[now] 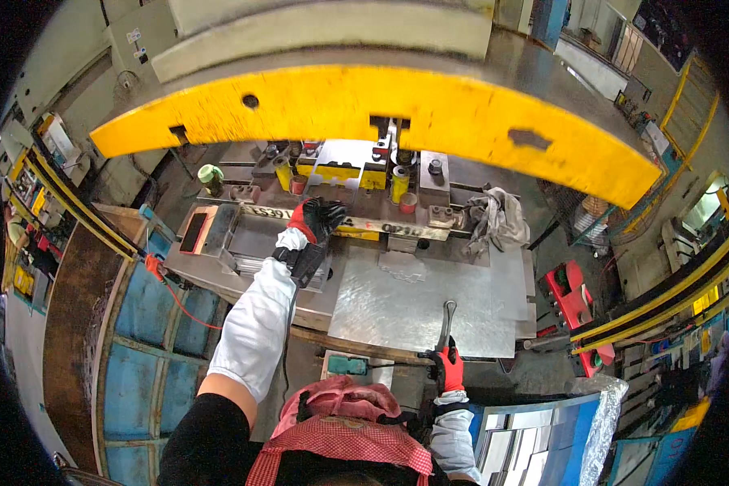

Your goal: Operating a hydraulic press to stamp metal sheets and removing the finished parts.

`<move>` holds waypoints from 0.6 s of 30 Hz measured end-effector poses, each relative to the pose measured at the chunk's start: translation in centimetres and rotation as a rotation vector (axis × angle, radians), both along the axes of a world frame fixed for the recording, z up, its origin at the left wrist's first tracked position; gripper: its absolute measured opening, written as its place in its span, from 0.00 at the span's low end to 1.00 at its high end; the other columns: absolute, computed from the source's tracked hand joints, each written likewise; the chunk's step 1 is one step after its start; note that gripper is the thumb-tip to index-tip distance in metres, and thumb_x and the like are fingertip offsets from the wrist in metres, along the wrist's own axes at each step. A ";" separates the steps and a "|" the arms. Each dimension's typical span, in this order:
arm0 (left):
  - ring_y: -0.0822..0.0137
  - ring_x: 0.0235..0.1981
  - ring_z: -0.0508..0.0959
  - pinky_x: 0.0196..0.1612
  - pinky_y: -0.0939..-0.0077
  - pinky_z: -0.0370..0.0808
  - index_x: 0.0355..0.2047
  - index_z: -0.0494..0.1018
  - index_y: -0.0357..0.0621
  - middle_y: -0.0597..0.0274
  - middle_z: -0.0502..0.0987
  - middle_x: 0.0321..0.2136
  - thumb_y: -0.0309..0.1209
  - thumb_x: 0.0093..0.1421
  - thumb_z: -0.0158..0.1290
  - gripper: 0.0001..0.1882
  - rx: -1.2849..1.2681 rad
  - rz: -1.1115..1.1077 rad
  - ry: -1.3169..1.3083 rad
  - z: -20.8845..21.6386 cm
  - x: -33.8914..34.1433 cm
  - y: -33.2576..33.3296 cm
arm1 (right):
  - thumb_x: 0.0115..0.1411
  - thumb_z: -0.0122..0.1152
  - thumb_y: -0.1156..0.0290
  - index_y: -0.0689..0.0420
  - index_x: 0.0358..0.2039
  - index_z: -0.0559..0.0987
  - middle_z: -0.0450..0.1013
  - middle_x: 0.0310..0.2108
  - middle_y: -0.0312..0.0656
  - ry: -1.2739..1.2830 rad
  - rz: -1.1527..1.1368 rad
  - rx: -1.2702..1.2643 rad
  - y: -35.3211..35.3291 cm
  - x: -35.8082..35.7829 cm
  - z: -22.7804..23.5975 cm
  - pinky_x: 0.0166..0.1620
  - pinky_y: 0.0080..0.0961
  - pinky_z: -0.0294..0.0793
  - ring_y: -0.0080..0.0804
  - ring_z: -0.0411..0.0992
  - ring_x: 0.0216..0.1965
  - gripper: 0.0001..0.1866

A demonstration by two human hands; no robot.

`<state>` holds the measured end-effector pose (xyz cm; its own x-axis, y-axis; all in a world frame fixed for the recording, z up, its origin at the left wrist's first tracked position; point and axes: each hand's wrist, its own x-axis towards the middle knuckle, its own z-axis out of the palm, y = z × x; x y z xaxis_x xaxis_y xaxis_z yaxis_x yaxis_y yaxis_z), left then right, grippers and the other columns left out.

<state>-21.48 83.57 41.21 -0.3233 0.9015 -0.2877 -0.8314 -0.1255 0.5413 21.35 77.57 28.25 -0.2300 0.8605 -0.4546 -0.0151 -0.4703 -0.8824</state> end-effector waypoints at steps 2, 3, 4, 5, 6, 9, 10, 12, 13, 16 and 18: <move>0.50 0.39 0.73 0.43 0.61 0.71 0.43 0.64 0.27 0.41 0.70 0.41 0.41 0.59 0.32 0.25 -0.025 -0.001 -0.018 -0.1 0.2 0.6 | 0.50 0.55 0.70 0.52 0.34 0.69 0.65 0.17 0.33 -0.012 -0.006 -0.006 0.2 0.2 -0.4 0.13 0.21 0.62 0.23 0.61 0.10 0.09; 0.50 0.39 0.73 0.43 0.61 0.71 0.43 0.63 0.27 0.41 0.70 0.41 0.41 0.59 0.32 0.25 -0.052 -0.005 -0.036 -0.2 0.5 1.0 | 0.49 0.55 0.70 0.51 0.36 0.69 0.66 0.18 0.34 -0.024 -0.015 -0.012 0.3 0.6 -0.8 0.13 0.21 0.62 0.23 0.61 0.10 0.12; 0.50 0.39 0.73 0.43 0.61 0.71 0.43 0.63 0.27 0.41 0.70 0.41 0.41 0.59 0.32 0.25 -0.051 -0.008 -0.035 -0.8 0.2 1.1 | 0.49 0.55 0.70 0.51 0.36 0.69 0.66 0.18 0.34 -0.024 -0.019 -0.011 0.4 0.9 -1.6 0.13 0.21 0.62 0.23 0.61 0.10 0.12; 0.50 0.39 0.73 0.43 0.62 0.71 0.43 0.64 0.28 0.41 0.70 0.41 0.39 0.60 0.33 0.24 0.059 -0.005 0.273 -1.4 -0.2 1.1 | 0.49 0.55 0.71 0.51 0.38 0.69 0.67 0.18 0.34 -0.009 -0.008 0.022 0.6 1.2 -2.6 0.13 0.20 0.62 0.23 0.62 0.10 0.13; 0.51 0.39 0.73 0.43 0.62 0.72 0.42 0.64 0.29 0.42 0.71 0.40 0.38 0.60 0.33 0.22 0.165 0.011 0.585 -2.7 -1.4 0.8 | 0.49 0.55 0.71 0.51 0.40 0.69 0.67 0.19 0.34 0.008 0.016 0.053 0.7 1.1 -3.3 0.13 0.20 0.62 0.23 0.62 0.10 0.15; 0.53 0.39 0.74 0.43 0.64 0.72 0.41 0.66 0.31 0.44 0.72 0.39 0.34 0.60 0.33 0.19 0.428 0.027 1.366 -4.7 -3.1 0.4 | 0.49 0.55 0.71 0.51 0.42 0.69 0.67 0.20 0.33 -0.042 0.095 0.089 1.0 1.0 -4.2 0.14 0.19 0.62 0.22 0.63 0.11 0.17; 0.53 0.39 0.74 0.43 0.64 0.72 0.41 0.66 0.31 0.44 0.72 0.39 0.34 0.60 0.33 0.18 0.505 0.020 1.506 -3.8 -1.8 1.1 | 0.49 0.55 0.71 0.51 0.42 0.69 0.67 0.20 0.33 -0.048 0.071 0.090 1.3 1.4 -4.9 0.14 0.19 0.62 0.22 0.63 0.11 0.17; 0.53 0.33 0.75 0.39 0.64 0.73 0.41 0.65 0.28 0.44 0.73 0.36 0.40 0.59 0.33 0.24 -0.070 0.034 0.054 -2.1 0.0 1.7 | 0.49 0.55 0.72 0.51 0.43 0.69 0.66 0.20 0.30 0.108 -0.029 0.136 1.3 1.5 -5.5 0.14 0.17 0.61 0.19 0.62 0.12 0.18; 0.53 0.33 0.75 0.39 0.64 0.73 0.41 0.65 0.28 0.44 0.73 0.36 0.40 0.59 0.33 0.24 -0.075 0.033 0.053 -2.1 -0.2 1.7 | 0.49 0.55 0.72 0.51 0.43 0.69 0.66 0.20 0.30 0.107 -0.029 0.131 1.1 1.6 -5.3 0.14 0.17 0.61 0.19 0.62 0.12 0.18; 0.51 0.34 0.76 0.40 0.62 0.73 0.38 0.67 0.29 0.42 0.73 0.36 0.41 0.59 0.33 0.24 0.000 -0.023 -0.016 -2.0 -1.1 0.9 | 0.52 0.54 0.71 0.52 0.43 0.69 0.62 0.19 0.28 -0.019 0.026 0.097 0.5 0.6 -2.6 0.15 0.16 0.59 0.17 0.59 0.13 0.16; 0.50 0.35 0.75 0.41 0.60 0.73 0.37 0.67 0.29 0.41 0.73 0.36 0.42 0.59 0.33 0.24 0.035 0.001 -0.014 -1.6 -0.6 1.1 | 0.53 0.54 0.70 0.52 0.44 0.69 0.62 0.19 0.28 0.017 0.019 0.090 0.4 0.2 -0.6 0.15 0.16 0.59 0.17 0.59 0.13 0.16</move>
